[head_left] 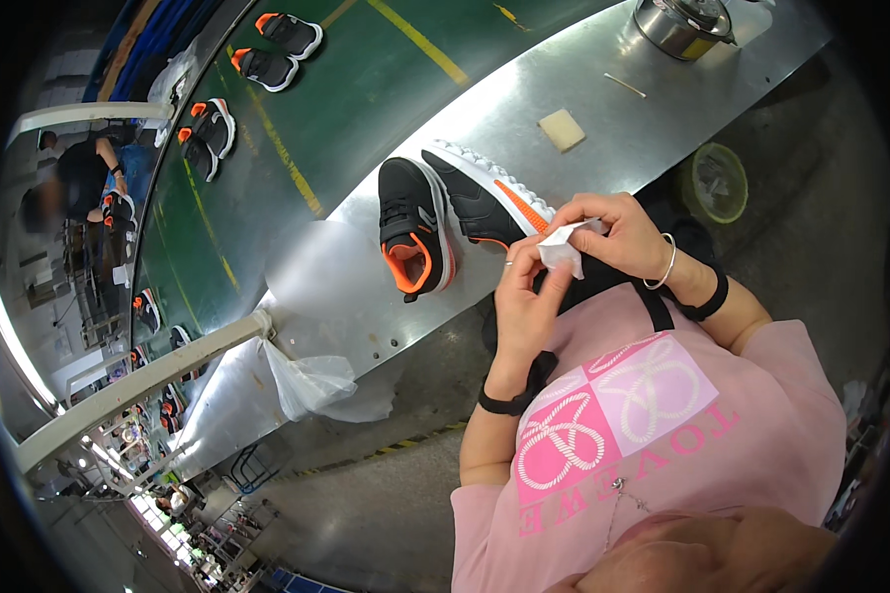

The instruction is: Inspect and clean shoes on a conveyor belt in a shoe manufacturing facility.

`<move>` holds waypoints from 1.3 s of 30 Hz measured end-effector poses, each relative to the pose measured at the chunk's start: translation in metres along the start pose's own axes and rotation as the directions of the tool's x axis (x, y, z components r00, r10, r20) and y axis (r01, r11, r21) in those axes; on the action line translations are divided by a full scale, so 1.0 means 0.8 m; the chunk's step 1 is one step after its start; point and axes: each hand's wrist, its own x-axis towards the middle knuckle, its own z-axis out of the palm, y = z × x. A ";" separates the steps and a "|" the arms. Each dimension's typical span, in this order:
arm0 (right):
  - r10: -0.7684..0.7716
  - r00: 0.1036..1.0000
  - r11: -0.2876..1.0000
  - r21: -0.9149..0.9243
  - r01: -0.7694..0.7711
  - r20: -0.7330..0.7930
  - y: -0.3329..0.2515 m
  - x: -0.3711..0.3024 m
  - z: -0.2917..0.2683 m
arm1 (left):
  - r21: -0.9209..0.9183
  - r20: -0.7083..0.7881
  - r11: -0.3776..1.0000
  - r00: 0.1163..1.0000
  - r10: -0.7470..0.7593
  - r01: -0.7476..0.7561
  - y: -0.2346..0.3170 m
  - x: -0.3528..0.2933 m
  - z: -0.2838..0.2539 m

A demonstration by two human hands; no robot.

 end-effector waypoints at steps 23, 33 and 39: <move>0.158 0.984 0.918 0.355 -0.178 0.084 0.021 0.002 -0.007 | -0.062 -0.372 0.989 0.923 0.104 -0.136 0.005 0.008 -0.022; 0.134 0.986 0.894 0.418 -0.163 0.097 0.022 0.005 -0.005 | -0.550 -0.193 0.835 0.974 -0.118 -0.008 0.013 0.006 -0.021; 0.079 0.997 0.903 0.422 -0.076 0.010 0.037 0.009 -0.002 | -0.634 -0.179 0.773 0.970 -0.164 0.014 0.011 0.004 -0.021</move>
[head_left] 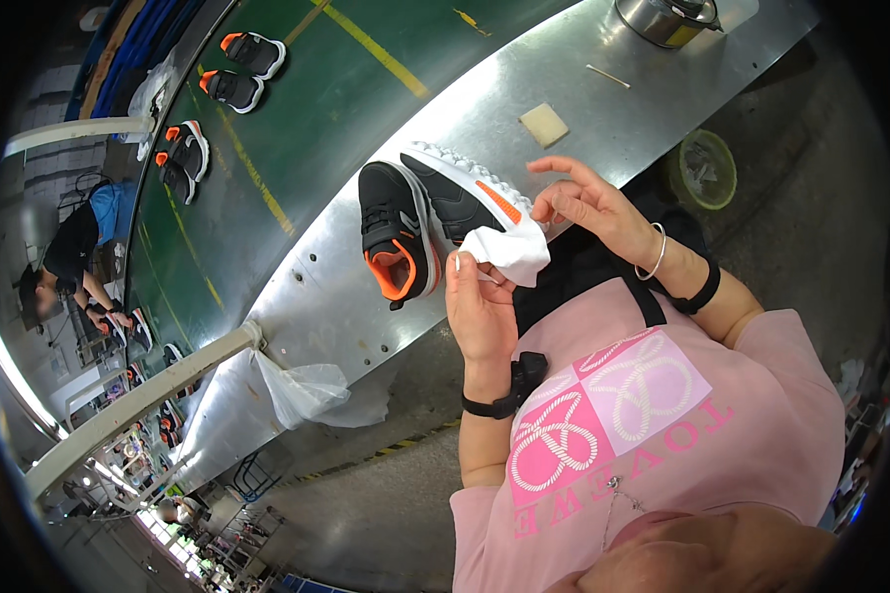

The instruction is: Inspect and clean shoes on a conveyor belt in a shoe manufacturing facility.

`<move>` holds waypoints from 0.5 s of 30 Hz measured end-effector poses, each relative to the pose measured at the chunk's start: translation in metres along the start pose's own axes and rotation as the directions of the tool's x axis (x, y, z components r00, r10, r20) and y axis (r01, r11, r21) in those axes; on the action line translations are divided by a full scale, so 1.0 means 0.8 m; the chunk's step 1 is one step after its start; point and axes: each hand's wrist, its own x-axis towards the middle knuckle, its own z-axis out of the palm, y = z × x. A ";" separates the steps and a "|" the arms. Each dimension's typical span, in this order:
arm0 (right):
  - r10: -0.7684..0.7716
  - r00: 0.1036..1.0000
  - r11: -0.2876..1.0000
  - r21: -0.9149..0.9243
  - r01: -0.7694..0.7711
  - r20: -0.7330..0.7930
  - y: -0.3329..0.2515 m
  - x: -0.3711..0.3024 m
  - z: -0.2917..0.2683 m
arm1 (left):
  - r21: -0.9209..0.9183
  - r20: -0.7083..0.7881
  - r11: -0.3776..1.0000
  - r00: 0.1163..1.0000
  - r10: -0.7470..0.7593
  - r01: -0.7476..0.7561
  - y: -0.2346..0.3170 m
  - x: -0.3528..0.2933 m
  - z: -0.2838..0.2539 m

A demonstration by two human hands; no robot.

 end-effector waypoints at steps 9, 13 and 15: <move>0.017 0.985 0.997 -0.081 -0.003 0.174 0.007 -0.007 0.016 | 0.010 -0.011 1.000 1.000 -0.014 0.014 0.002 0.001 0.002; -0.013 0.989 0.995 -0.099 0.028 0.148 0.006 -0.008 0.021 | 0.092 -0.023 0.996 1.000 0.011 -0.009 -0.001 0.000 -0.003; -0.037 0.991 0.968 -0.242 0.068 0.129 0.009 -0.008 0.023 | 0.129 0.002 0.991 0.999 0.037 -0.037 -0.003 -0.002 -0.004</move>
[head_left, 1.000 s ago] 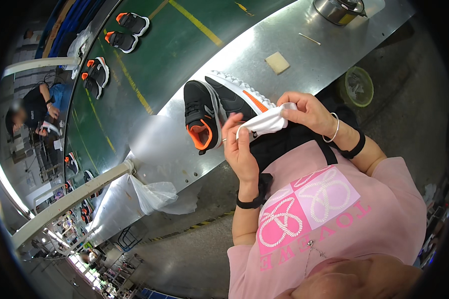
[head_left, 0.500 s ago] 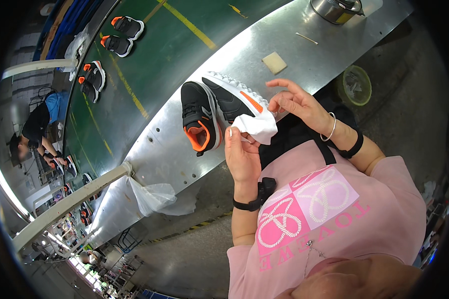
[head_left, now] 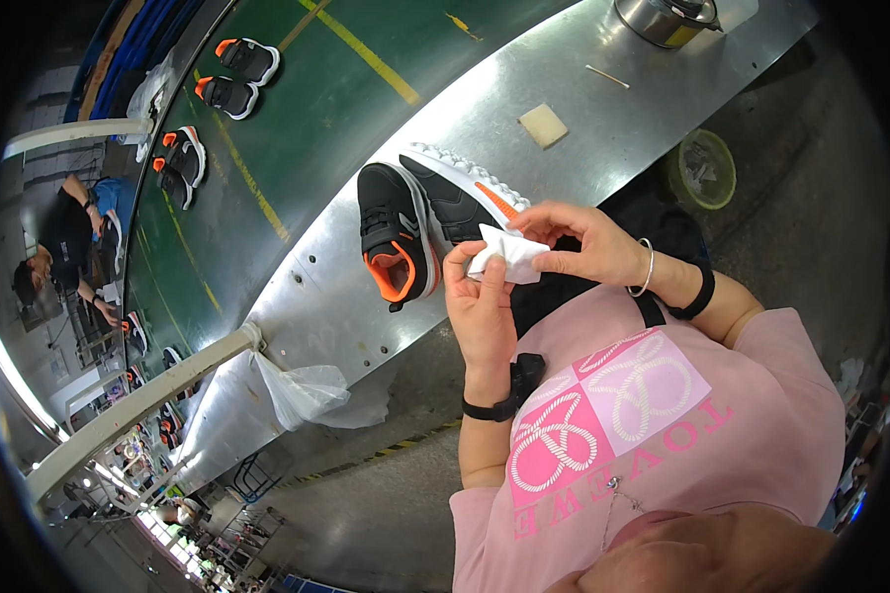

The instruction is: Inspect and clean shoes on a conveyor belt in a shoe manufacturing facility.

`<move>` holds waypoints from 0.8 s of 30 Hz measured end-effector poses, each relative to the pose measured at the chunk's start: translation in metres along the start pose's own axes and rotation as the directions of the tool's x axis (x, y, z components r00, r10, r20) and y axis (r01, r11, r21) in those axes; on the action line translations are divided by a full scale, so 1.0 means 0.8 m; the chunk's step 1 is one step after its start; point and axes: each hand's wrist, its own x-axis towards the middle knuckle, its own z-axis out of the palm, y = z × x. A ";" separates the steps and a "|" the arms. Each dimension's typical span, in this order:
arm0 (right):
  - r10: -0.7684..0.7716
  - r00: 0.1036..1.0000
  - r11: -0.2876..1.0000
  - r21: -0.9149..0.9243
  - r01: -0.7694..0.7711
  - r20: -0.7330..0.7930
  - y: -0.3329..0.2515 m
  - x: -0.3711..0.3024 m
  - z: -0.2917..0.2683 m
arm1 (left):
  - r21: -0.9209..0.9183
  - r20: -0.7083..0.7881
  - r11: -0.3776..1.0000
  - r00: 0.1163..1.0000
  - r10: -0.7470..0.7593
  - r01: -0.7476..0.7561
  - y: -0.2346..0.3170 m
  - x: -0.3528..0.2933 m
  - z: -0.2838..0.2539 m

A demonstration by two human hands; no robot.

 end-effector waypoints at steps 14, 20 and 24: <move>-0.185 0.972 0.923 -0.365 0.123 -0.141 -0.013 0.000 0.003 | 0.368 -0.066 0.904 0.964 0.259 -0.218 0.002 -0.006 0.015; -0.172 0.975 0.940 -0.319 0.120 -0.138 -0.015 0.002 0.001 | 0.782 0.122 0.466 0.834 0.538 -0.414 -0.001 -0.012 0.001; -0.181 0.981 0.935 -0.320 0.151 -0.065 -0.013 0.003 -0.001 | 0.722 0.127 0.568 0.883 0.451 -0.394 -0.004 -0.013 0.008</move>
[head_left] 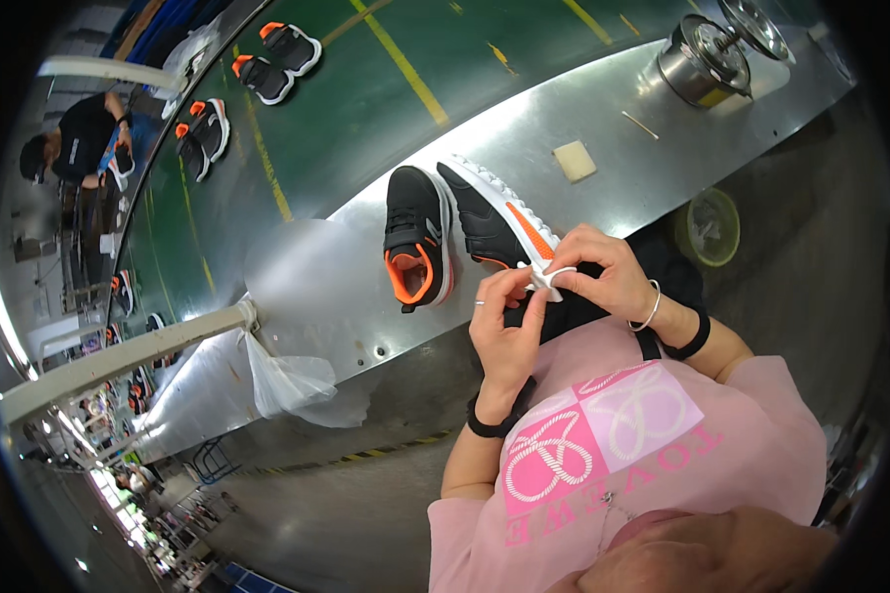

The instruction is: Inspect and clean shoes on a conveyor belt in a shoe manufacturing facility.

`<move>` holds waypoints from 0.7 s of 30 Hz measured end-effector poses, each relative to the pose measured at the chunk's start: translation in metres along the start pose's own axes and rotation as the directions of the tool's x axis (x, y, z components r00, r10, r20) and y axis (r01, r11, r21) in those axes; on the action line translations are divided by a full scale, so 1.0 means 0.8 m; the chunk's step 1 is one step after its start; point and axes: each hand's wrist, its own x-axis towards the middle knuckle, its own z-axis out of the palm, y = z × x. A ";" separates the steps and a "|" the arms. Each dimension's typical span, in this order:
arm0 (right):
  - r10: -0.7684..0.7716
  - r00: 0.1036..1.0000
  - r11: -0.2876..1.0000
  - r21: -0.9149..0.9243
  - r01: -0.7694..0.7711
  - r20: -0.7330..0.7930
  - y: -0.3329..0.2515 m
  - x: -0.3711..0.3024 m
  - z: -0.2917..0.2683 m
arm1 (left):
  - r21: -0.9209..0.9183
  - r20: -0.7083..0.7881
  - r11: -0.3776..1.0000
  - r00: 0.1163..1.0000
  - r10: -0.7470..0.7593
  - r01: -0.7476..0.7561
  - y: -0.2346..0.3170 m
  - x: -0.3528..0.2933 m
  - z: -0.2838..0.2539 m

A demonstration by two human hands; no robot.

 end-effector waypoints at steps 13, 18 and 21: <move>0.254 0.965 0.927 0.269 -0.262 0.062 0.011 0.001 0.009 | -0.291 0.108 0.930 0.973 -0.202 0.225 -0.012 -0.007 0.006; 0.044 0.999 0.999 0.027 -0.044 0.020 0.006 0.007 0.015 | -0.292 0.179 0.927 0.966 -0.189 0.236 -0.020 -0.006 0.000; 0.027 1.000 0.991 -0.128 -0.028 -0.006 -0.001 0.003 0.023 | -0.407 0.156 0.854 0.946 -0.283 0.323 -0.016 -0.003 0.005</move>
